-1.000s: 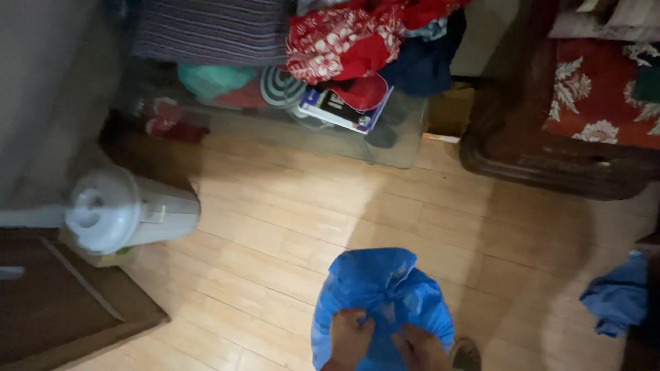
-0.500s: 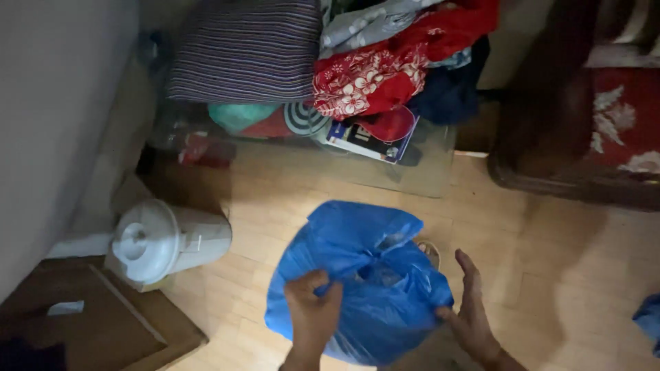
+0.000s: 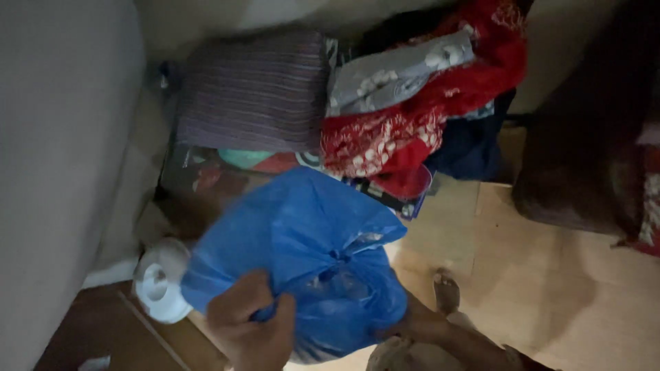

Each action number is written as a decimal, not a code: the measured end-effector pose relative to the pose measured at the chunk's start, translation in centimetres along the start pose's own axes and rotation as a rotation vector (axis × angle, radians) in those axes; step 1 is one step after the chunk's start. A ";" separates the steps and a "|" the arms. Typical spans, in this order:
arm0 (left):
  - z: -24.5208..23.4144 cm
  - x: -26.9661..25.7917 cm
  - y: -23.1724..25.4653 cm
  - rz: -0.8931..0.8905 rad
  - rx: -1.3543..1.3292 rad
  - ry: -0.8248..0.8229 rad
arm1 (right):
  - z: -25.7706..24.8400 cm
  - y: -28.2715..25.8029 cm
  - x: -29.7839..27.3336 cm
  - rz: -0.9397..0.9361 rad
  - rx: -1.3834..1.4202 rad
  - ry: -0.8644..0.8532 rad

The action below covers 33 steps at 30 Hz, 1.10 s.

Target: The recorder sorts through various items on a bedside table, puts objects into a blue plastic bag, and then examines ceramic plates.

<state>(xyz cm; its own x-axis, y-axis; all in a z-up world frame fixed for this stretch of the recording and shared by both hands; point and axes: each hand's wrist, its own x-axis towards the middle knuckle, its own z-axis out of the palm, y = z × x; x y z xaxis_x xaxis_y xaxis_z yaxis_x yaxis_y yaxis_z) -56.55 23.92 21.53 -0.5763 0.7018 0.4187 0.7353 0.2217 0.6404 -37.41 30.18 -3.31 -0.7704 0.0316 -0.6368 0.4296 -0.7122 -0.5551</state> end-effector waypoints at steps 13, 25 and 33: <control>-0.7 27.8 -4.7 0.572 0.547 0.214 | 8.9 -24.6 25.1 -0.444 -0.377 0.109; 14.1 29.7 -31.7 -0.702 0.752 -0.261 | 3.1 -31.9 32.8 -0.603 -0.511 0.214; 23.4 23.0 -39.6 -0.434 -0.137 0.064 | -0.1 -35.2 27.2 -0.858 -0.893 0.422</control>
<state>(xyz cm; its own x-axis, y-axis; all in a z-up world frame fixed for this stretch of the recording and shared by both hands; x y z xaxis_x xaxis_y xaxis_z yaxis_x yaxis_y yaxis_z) -90.58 47.16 -9.22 -0.8449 0.5191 0.1290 0.3693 0.3915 0.8428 -73.44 56.18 -1.12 -0.8172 0.5724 0.0674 0.1668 0.3469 -0.9229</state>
